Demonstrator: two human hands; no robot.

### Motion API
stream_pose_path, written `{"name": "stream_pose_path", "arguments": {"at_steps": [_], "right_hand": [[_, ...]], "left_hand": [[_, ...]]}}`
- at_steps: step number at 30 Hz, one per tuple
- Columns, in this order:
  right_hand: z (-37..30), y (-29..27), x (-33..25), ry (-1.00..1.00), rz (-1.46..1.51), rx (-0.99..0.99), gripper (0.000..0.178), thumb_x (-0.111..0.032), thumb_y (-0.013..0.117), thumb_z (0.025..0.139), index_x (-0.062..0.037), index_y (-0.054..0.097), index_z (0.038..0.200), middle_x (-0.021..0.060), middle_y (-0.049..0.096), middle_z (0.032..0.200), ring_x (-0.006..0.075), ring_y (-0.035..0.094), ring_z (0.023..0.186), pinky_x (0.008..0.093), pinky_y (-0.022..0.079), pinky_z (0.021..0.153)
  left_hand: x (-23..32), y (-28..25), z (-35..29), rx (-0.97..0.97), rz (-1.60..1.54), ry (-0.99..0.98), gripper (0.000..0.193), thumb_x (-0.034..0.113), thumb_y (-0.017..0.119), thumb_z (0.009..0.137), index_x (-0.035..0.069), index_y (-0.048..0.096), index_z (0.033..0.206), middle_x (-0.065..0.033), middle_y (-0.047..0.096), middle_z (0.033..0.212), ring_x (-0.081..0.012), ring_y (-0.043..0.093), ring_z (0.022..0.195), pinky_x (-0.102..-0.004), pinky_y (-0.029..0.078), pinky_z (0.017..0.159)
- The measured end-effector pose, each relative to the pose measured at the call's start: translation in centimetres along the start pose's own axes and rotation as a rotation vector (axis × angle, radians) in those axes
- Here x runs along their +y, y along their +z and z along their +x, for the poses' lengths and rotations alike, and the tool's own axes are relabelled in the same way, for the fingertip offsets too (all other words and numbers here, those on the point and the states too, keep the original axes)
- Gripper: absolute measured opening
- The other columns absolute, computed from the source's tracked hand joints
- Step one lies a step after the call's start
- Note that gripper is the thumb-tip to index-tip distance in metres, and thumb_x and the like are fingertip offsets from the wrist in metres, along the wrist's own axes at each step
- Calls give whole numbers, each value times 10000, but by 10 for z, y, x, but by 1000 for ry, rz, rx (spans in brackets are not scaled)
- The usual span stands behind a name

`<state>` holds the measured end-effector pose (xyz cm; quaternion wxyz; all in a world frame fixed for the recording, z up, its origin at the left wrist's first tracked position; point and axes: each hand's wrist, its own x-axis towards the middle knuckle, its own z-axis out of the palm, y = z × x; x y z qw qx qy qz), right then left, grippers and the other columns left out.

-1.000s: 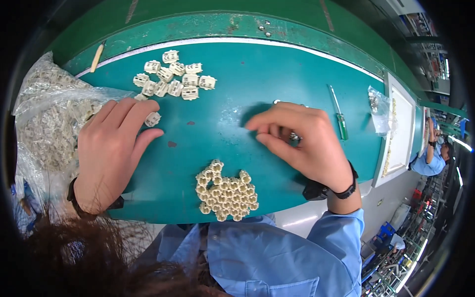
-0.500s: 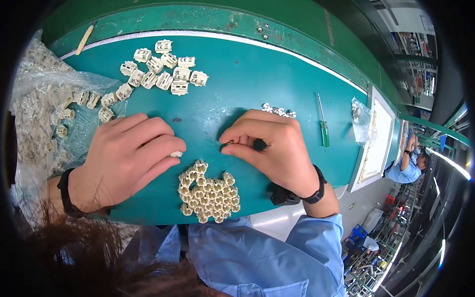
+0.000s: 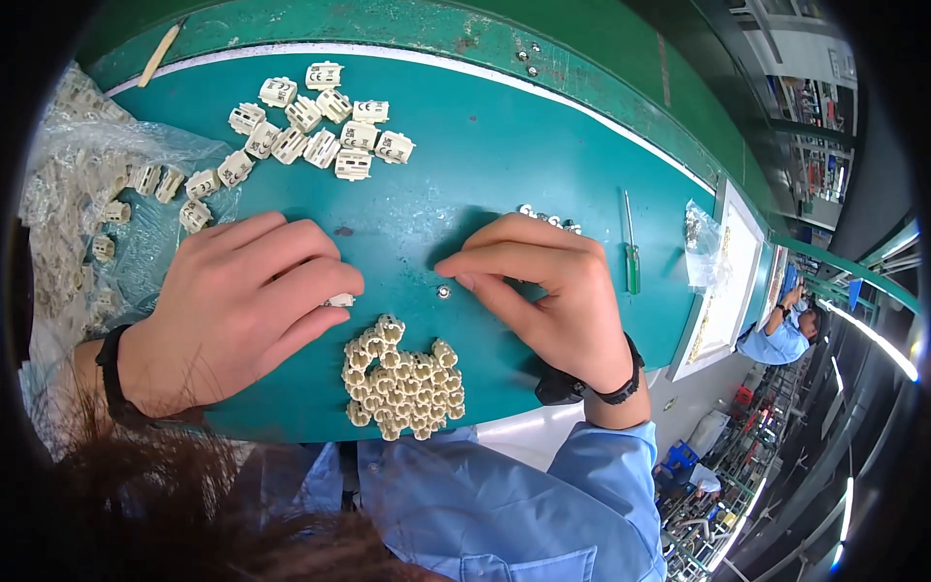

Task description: The person assembles electrical components by hand, picking up a plastic housing and a metal contact, inserting the contact into the housing, and placing the completed assembly onto a growing cluster on the table.

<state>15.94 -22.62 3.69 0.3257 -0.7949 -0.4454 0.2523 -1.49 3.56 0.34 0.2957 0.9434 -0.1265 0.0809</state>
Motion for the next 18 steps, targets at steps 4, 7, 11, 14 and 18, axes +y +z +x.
{"name": "stream_pose_path", "arguments": {"at_steps": [4, 7, 11, 14, 18], "right_hand": [[0, 4, -3, 94, 129, 12, 206, 63, 894, 898, -27, 918, 1082, 92, 833, 1017, 207, 761, 915, 344, 588, 802], [0, 3, -1, 100, 141, -3, 229, 93, 890, 888, -21, 918, 1085, 88, 834, 1008, 188, 766, 906, 323, 590, 793], [5, 3, 8, -62, 64, 14, 229, 67, 898, 915, -46, 910, 1115, 81, 831, 1038, 156, 762, 838, 315, 595, 748], [5, 4, 6, -64, 51, 13, 226, 72, 916, 890, -32, 912, 1091, 83, 829, 1033, 150, 748, 851, 300, 578, 751], [10, 14, -1, -3, 56, 23, 226, 55, 936, 880, -25, 909, 1089, 77, 818, 1026, 136, 728, 846, 283, 557, 728]], "left_hand": [[-1, 1, -1, -1, -5, -4, 271, 151, 918, 849, 146, 774, 1079, 2, 693, 1022, -230, 681, 839, -378, 558, 658], [0, 2, -1, 4, -9, -2, 269, 149, 919, 847, 143, 772, 1072, -2, 685, 1008, -232, 679, 842, -377, 556, 658], [-1, 1, -1, -8, -28, 0, 250, 119, 912, 849, 133, 768, 1053, -6, 705, 1014, -235, 681, 850, -378, 566, 671], [-1, 7, 3, 50, -94, 25, 234, 99, 906, 856, 123, 767, 1043, -12, 728, 1026, -243, 693, 870, -379, 583, 698], [-5, 15, 4, 69, -254, 31, 211, 78, 897, 874, 106, 762, 1034, -25, 769, 1051, -257, 721, 906, -378, 609, 749]]}}
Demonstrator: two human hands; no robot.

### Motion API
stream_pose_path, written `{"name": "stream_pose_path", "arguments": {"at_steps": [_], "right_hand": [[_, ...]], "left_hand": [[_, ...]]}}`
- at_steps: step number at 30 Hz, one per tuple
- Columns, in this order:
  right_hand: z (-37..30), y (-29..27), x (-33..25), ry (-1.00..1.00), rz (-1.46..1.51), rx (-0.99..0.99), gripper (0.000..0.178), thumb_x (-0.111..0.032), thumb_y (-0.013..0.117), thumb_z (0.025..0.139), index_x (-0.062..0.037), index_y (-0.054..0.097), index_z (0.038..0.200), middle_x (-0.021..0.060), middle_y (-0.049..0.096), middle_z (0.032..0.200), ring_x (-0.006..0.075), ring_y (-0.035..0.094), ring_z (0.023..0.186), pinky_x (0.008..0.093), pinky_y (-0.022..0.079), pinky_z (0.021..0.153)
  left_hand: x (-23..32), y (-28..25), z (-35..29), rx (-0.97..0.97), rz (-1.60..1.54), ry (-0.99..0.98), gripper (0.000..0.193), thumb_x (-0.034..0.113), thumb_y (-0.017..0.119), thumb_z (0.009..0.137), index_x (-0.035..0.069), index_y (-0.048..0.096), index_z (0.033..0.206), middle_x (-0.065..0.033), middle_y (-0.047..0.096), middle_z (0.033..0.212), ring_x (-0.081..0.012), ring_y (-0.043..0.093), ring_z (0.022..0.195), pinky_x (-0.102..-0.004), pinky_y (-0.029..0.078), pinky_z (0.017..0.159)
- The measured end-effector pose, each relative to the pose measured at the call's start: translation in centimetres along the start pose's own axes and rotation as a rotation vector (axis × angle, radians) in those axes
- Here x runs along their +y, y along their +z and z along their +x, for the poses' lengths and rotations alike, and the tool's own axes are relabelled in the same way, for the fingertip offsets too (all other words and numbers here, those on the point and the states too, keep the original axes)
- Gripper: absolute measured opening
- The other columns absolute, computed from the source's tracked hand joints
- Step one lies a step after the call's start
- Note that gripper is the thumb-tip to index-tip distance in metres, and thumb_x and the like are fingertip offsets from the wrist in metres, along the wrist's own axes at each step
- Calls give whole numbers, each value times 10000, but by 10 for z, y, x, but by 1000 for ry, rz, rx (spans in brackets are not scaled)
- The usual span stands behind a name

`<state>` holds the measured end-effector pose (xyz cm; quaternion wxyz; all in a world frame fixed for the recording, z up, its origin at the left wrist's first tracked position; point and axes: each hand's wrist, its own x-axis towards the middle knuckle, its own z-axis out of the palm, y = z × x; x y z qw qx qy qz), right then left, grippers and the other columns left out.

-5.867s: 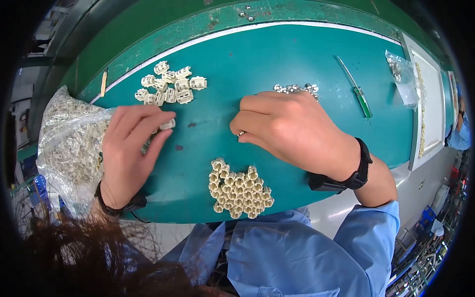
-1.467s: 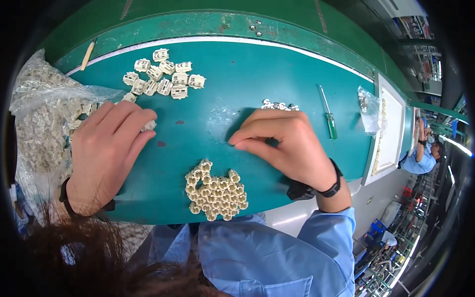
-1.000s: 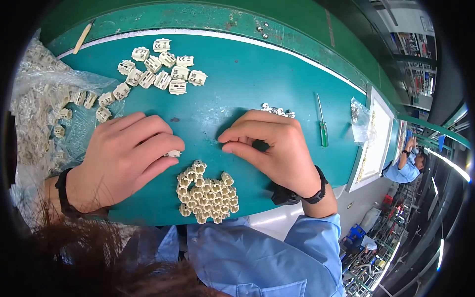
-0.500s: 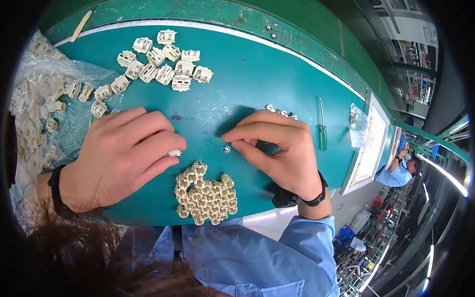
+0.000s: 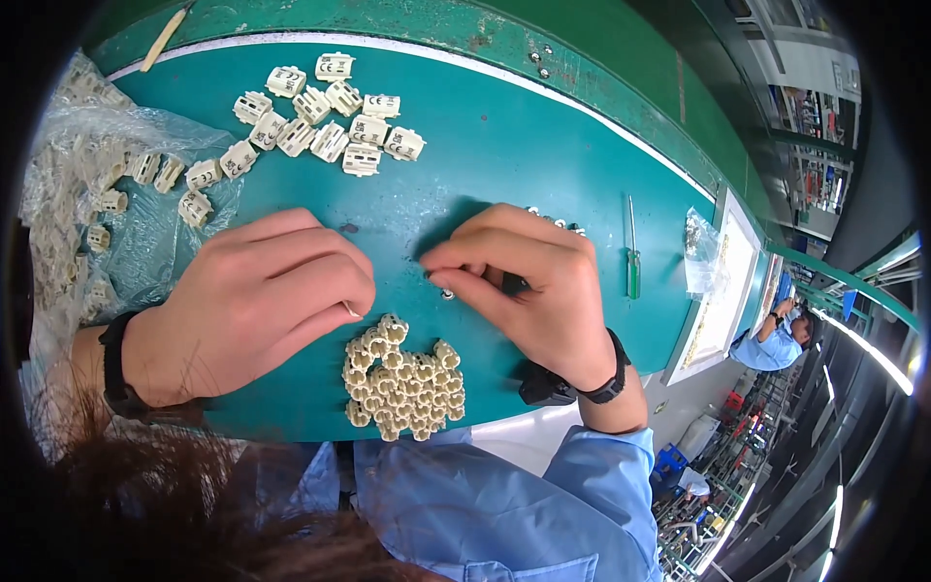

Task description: The person assembles electrical components by hand, picking up a plastic housing and a metal contact, inserting the contact into the housing, and placing the completed assembly onto a growing cluster on the table.

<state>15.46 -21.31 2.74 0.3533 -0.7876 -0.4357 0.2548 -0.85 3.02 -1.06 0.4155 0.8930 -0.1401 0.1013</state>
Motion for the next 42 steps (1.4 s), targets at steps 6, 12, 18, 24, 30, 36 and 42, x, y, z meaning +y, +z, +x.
{"name": "stream_pose_path", "arguments": {"at_steps": [6, 12, 18, 24, 30, 36, 42], "right_hand": [[-5, -4, 1, -19, -45, 67, 243, 31, 950, 884, -44, 907, 1112, 52, 799, 1015, 112, 704, 816, 266, 534, 683], [-1, 1, 4, -173, -196, 3, 232, -18, 979, 863, -74, 906, 1076, 28, 795, 1030, 97, 671, 784, 271, 519, 659], [-5, 2, -3, -82, -160, 53, 235, -50, 999, 842, -79, 896, 1052, 23, 792, 1030, 93, 650, 777, 270, 484, 627], [-4, 8, -9, -49, -227, 86, 253, -51, 1003, 837, -80, 893, 1063, 19, 795, 1031, 95, 635, 759, 266, 456, 605], [-3, 8, -7, -94, -264, 54, 263, -68, 997, 852, -80, 876, 1085, 54, 788, 1018, 197, 737, 838, 333, 598, 683], [-3, 7, -9, -82, -229, 80, 262, -49, 996, 844, -79, 891, 1082, 29, 799, 1019, 127, 668, 783, 288, 506, 635], [-5, 10, -5, -96, -244, 77, 241, -33, 986, 853, -83, 901, 1073, 13, 800, 1009, 90, 634, 760, 262, 463, 612]], "left_hand": [[0, -1, 3, -14, -109, -39, 204, 83, 895, 898, 97, 777, 1063, -41, 805, 1068, -268, 755, 943, -379, 627, 801], [-2, 5, 4, 30, -118, -19, 252, 91, 899, 888, 111, 806, 1122, -36, 815, 1074, -265, 756, 955, -376, 629, 814], [-6, 4, 4, 39, -10, 77, 298, 118, 916, 844, 127, 799, 1119, -11, 791, 1085, -261, 707, 997, -366, 610, 845], [-6, 5, 2, -2, -24, 41, 352, 167, 937, 806, 136, 777, 1118, -9, 732, 1087, -271, 652, 1011, -385, 580, 878], [-7, 2, 0, 3, -78, 39, 395, 175, 952, 789, 132, 772, 1138, -29, 721, 1113, -285, 653, 1013, -397, 580, 887], [-6, -5, -2, 11, -59, 13, 393, 164, 959, 789, 113, 771, 1131, -43, 711, 1133, -295, 662, 999, -404, 586, 866], [-6, -3, -4, -24, -34, 11, 343, 128, 947, 806, 104, 771, 1098, -47, 696, 1105, -292, 665, 980, -405, 589, 844]]}}
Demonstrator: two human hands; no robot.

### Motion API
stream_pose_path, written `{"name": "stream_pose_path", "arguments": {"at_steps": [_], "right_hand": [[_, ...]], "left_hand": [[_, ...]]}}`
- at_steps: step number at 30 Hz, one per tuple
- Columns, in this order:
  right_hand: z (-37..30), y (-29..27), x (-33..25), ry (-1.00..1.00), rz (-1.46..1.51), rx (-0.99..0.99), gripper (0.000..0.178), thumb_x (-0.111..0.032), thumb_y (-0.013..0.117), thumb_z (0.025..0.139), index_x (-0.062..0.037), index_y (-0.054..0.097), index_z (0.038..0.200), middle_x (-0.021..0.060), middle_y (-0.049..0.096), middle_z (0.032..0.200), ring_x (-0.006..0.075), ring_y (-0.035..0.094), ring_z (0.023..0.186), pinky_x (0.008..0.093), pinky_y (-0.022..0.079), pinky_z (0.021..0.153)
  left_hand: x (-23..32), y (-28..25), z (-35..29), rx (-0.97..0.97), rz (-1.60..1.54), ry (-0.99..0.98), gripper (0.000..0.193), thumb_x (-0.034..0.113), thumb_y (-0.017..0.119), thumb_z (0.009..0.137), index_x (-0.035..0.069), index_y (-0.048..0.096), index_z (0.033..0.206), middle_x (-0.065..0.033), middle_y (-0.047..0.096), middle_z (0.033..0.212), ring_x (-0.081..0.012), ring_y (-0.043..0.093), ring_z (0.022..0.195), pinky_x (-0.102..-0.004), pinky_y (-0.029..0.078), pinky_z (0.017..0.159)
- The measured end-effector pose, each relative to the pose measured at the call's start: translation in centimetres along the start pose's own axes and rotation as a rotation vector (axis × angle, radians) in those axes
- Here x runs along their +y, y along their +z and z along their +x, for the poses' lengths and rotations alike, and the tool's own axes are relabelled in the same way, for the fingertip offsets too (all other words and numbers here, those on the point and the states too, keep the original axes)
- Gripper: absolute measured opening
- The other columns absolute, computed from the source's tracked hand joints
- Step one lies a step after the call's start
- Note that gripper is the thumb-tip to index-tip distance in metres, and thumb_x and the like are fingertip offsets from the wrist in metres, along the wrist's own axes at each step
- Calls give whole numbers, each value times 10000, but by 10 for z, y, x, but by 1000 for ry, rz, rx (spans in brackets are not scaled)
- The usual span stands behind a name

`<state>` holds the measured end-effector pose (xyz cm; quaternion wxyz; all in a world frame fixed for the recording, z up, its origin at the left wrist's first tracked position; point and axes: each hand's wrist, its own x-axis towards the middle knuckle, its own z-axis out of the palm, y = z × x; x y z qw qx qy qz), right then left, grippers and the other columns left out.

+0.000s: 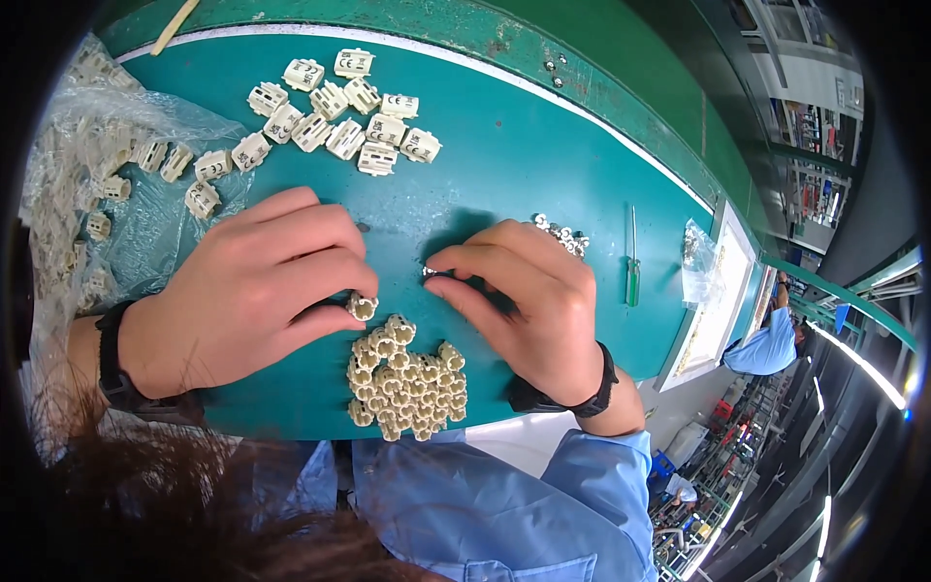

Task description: The person assembles electrical components by hand, picking up a plastic housing and a metal contact, inserting the contact into the housing, and placing the completed assembly onto a growing cluster on the table.

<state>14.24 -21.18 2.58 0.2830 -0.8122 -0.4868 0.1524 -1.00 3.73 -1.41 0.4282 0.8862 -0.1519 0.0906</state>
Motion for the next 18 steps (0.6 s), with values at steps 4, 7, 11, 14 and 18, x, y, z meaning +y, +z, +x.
{"name": "stream_pose_path", "arguments": {"at_steps": [4, 7, 11, 14, 18], "right_hand": [[-1, 2, 3, -39, 0, 15, 218, -26, 977, 864, -85, 904, 1061, 11, 795, 989, 87, 631, 751, 261, 457, 605], [0, 2, 2, 18, 53, 9, 207, -22, 975, 866, -84, 904, 1051, 10, 790, 973, 80, 630, 744, 260, 448, 598], [2, -3, -2, 49, 62, -39, 227, -22, 971, 869, -74, 886, 1073, 53, 781, 981, 170, 706, 772, 320, 554, 639], [2, -4, -4, 66, 75, -33, 228, -23, 971, 871, -75, 887, 1077, 48, 775, 969, 162, 696, 762, 316, 548, 634], [3, -3, -4, 59, 61, -23, 236, -23, 972, 871, -75, 886, 1085, 44, 767, 949, 156, 685, 748, 315, 542, 631]], "left_hand": [[0, 3, 1, 4, -5, -9, 307, 106, 934, 815, 105, 771, 1076, -45, 682, 1085, -283, 658, 974, -397, 585, 844], [0, 5, 1, 22, -5, -1, 307, 114, 937, 816, 111, 772, 1075, -40, 676, 1080, -278, 648, 965, -393, 580, 842], [0, 5, 2, 14, 5, 4, 307, 119, 941, 813, 115, 770, 1069, -35, 674, 1078, -276, 642, 962, -392, 576, 842], [0, 5, 2, 18, 3, -3, 313, 125, 945, 808, 116, 770, 1067, -33, 675, 1079, -275, 641, 961, -392, 576, 840], [0, 6, 3, 17, 5, 0, 323, 134, 951, 799, 118, 769, 1066, -32, 676, 1081, -274, 640, 962, -392, 575, 841]]}}
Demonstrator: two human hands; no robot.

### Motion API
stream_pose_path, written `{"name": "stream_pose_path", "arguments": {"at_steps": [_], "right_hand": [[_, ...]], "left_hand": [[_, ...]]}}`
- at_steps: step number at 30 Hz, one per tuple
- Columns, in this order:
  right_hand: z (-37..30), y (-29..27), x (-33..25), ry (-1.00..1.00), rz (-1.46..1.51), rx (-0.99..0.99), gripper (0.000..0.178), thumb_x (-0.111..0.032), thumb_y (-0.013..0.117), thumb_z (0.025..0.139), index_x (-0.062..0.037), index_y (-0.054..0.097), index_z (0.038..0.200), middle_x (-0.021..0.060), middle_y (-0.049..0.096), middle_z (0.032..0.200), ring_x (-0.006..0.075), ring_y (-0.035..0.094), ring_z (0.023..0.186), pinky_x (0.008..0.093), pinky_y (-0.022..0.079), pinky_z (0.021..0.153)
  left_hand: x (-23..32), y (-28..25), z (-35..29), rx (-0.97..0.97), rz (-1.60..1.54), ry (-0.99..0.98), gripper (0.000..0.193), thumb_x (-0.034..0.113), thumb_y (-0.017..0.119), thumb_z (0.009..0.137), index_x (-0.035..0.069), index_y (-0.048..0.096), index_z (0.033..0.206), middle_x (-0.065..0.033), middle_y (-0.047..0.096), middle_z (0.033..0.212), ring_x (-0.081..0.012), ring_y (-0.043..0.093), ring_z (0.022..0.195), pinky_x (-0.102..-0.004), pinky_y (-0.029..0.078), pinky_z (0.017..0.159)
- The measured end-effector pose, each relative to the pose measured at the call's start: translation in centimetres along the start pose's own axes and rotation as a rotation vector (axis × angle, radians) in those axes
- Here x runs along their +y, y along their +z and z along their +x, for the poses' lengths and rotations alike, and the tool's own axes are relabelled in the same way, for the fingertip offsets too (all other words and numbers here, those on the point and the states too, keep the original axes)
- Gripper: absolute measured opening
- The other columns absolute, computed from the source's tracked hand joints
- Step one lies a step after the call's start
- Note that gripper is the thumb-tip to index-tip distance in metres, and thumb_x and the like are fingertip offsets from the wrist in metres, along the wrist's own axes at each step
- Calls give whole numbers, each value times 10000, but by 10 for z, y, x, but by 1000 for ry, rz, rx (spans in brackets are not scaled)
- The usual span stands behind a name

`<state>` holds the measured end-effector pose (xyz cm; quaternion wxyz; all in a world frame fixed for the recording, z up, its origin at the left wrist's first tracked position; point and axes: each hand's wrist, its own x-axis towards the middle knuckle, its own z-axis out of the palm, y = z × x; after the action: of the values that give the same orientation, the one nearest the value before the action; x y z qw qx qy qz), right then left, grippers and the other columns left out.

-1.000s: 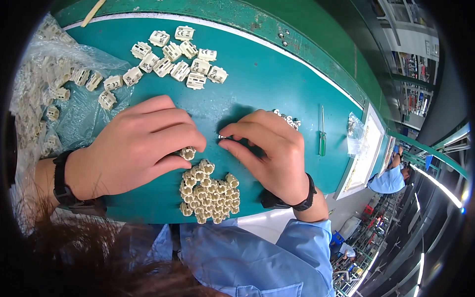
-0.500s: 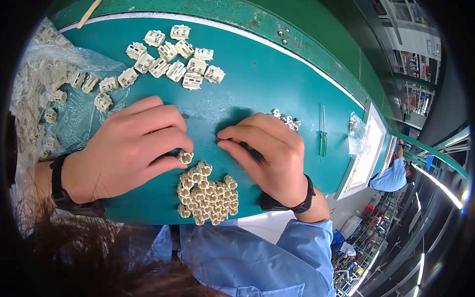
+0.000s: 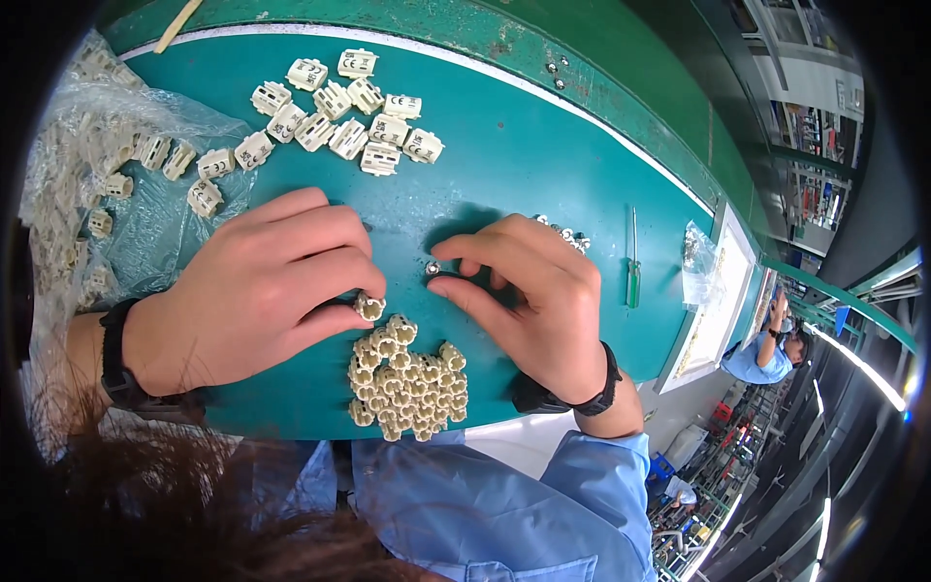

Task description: The person assembles electrical components by hand, picking up a plastic housing and a metal contact, inserting the contact into the housing, and placing the completed assembly onto a growing cluster on the table.

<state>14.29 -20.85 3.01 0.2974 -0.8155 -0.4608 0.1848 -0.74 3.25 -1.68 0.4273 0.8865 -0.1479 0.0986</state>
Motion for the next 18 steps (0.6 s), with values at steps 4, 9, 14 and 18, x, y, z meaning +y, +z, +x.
{"name": "stream_pose_path", "arguments": {"at_steps": [4, 9, 14, 18], "right_hand": [[-1, 2, 3, -17, -7, -5, 241, -22, 971, 872, -74, 885, 1091, 43, 763, 938, 157, 688, 748, 319, 545, 636], [-2, 3, 1, -23, -17, -14, 243, -16, 965, 873, -70, 883, 1095, 51, 757, 932, 167, 699, 756, 331, 556, 652], [-2, 5, 0, -73, -27, -7, 232, -4, 957, 872, -58, 881, 1084, 60, 767, 940, 189, 715, 768, 340, 563, 664], [-3, 3, -13, -154, 39, 15, 206, -22, 974, 869, -34, 891, 1057, 56, 785, 958, 145, 686, 765, 300, 522, 663]], "left_hand": [[0, 0, 0, 2, 6, 1, 329, 141, 955, 795, 119, 769, 1065, -31, 677, 1083, -274, 640, 965, -392, 575, 842], [0, 0, 1, 1, 12, -1, 325, 146, 954, 796, 121, 769, 1063, -29, 672, 1075, -275, 638, 964, -393, 575, 842], [0, 4, 1, -3, 25, -9, 326, 150, 951, 794, 120, 768, 1063, -28, 667, 1068, -276, 633, 955, -394, 571, 836], [1, 10, 3, 26, 50, -3, 320, 156, 950, 786, 116, 763, 1043, -22, 665, 1047, -272, 625, 932, -393, 563, 822]]}}
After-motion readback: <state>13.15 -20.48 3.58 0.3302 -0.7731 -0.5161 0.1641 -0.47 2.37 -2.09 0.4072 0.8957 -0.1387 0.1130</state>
